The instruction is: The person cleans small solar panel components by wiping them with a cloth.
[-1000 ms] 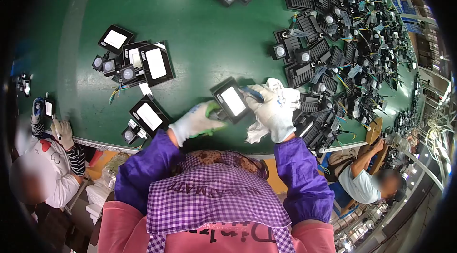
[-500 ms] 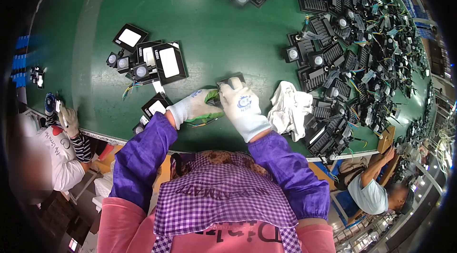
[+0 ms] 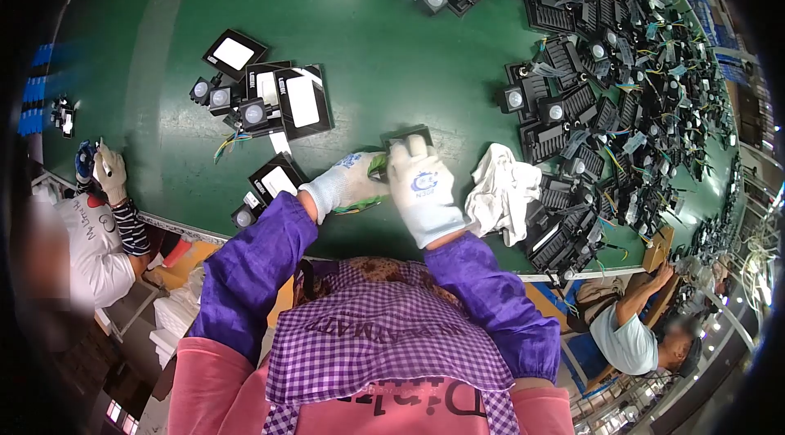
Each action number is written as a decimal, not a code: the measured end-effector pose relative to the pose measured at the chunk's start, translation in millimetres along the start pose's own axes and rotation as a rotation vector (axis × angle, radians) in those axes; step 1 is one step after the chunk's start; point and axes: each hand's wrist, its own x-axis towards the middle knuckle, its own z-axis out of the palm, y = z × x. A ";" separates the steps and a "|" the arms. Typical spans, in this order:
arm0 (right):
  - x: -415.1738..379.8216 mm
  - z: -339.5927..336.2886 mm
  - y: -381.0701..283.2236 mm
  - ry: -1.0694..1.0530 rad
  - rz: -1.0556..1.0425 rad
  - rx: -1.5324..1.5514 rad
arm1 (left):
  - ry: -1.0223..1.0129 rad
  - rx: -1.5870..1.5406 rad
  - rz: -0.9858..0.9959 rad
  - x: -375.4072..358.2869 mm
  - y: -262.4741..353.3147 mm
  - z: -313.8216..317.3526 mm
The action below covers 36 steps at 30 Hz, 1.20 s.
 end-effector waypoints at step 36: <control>-66.9 -11.9 82.3 0.024 0.470 -0.281 | -0.020 -0.181 -0.214 -13.2 24.3 10.4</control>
